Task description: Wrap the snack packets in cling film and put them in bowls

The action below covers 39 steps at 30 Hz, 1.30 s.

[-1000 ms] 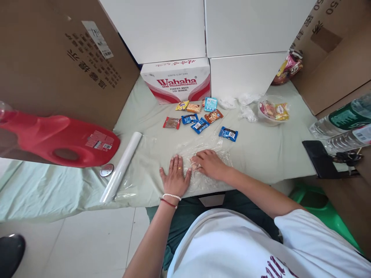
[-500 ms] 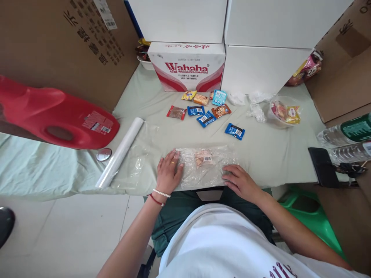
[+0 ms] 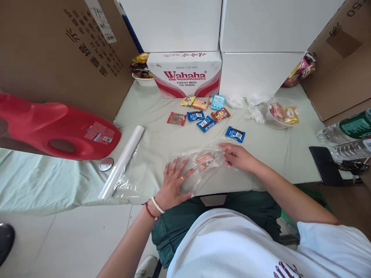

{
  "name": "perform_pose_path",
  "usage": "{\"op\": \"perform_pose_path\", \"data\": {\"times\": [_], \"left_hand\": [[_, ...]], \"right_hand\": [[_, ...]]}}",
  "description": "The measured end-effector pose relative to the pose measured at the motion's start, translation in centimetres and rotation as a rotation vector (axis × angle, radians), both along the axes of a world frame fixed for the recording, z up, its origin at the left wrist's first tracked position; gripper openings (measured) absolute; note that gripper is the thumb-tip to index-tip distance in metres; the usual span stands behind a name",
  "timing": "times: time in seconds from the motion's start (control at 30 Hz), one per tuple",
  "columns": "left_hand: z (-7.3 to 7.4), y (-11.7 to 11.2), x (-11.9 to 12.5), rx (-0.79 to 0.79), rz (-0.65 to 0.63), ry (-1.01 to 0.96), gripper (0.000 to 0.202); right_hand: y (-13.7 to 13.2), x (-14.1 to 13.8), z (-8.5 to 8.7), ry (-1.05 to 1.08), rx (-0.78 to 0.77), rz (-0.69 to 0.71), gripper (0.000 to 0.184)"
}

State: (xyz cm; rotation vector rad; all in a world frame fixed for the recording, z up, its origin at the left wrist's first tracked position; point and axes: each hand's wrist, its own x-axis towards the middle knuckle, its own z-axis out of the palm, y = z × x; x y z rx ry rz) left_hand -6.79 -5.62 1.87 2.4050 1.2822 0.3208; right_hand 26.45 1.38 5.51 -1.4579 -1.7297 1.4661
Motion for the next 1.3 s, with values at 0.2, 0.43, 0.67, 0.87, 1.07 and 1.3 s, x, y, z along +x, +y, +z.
{"op": "perform_pose_path", "data": {"times": [0.2,0.43,0.67,0.87,1.07,1.3], "left_hand": [[-2.4,4.0,1.9,0.051,0.527,-0.157,0.026],[-1.5,6.1,1.7,0.230,0.861,-0.189,0.044],[0.7,-1.7,3.5,0.681,0.809,-0.118,0.025],[1.0,-0.6,8.2,0.263,0.268,0.009,0.052],[0.2,2.2,9.8,0.076,0.291,0.070,0.039],[-2.4,0.0,4.7,-0.031,0.532,-0.506,0.041]], "right_hand": [[2.2,0.4,-0.1,-0.201,-0.055,0.012,0.014],[6.3,-0.6,2.5,-0.775,0.481,0.084,0.029],[9.6,-6.1,0.1,-0.747,0.468,0.320,0.068],[9.6,-7.3,1.3,-0.726,0.268,0.289,0.024],[4.0,-7.3,2.4,-0.560,0.495,0.558,0.037],[-1.0,-7.7,-1.3,-0.685,0.605,0.648,0.057]]}}
